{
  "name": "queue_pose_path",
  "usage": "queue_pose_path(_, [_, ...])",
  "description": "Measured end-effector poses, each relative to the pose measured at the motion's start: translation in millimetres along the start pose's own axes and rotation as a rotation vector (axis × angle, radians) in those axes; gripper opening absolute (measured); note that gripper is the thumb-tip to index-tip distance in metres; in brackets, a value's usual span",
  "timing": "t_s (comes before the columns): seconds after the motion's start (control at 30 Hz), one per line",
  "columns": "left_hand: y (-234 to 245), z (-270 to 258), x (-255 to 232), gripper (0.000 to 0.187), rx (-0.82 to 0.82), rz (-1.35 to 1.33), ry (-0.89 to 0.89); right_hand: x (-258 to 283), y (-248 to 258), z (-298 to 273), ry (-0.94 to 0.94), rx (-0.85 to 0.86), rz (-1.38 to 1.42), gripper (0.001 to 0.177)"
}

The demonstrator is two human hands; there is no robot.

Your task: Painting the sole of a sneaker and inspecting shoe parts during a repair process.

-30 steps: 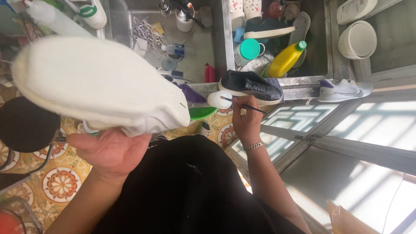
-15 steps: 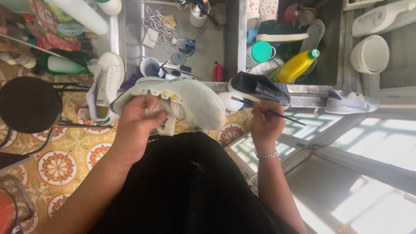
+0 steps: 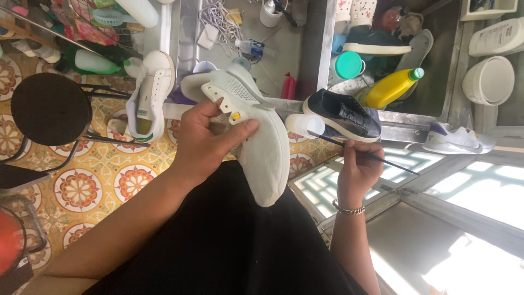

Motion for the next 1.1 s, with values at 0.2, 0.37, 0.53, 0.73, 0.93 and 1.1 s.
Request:
queue_pose_path(0.2, [-10.1,5.7,-1.1,0.034,0.102,-0.115,-0.065,-5.6,8.5,-5.4,0.021,-0.059,0.06,0.019])
queue_pose_path(0.37, [-20.6,12.7,-13.4,0.035,0.235,-0.105,-0.071,-15.5,16.1,-8.0,-0.039,-0.124,0.17,0.018])
queue_pose_path(0.53, [-29.5,21.3,-26.2,0.04,0.379,-0.002,-0.162,-16.4,29.8,-13.7,-0.054,-0.17,0.377,0.017])
queue_pose_path(0.73, [-47.8,31.9,-34.9,0.048,0.512,-0.033,-0.118,19.8,35.3,-32.5,-0.073,-0.02,0.88,0.017])
queue_pose_path(0.93, [-57.3,36.5,-46.4,0.044,0.597,0.058,-0.175,77.5,20.1,-67.6,0.003,0.116,0.941,0.018])
queue_pose_path(1.1, [-62.2,38.3,-50.5,0.045,0.617,0.021,-0.149,92.7,17.7,-80.3,0.107,0.216,0.749,0.029])
Point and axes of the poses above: each hand's wrist, its own z-axis towards the middle knuckle, its own y-axis out of the back of the hand, x = y × z, the point moved 6 cm from there along z, towards the middle knuckle, and after that the axes turned 12 degrees about -y, right-handed, at the moved point
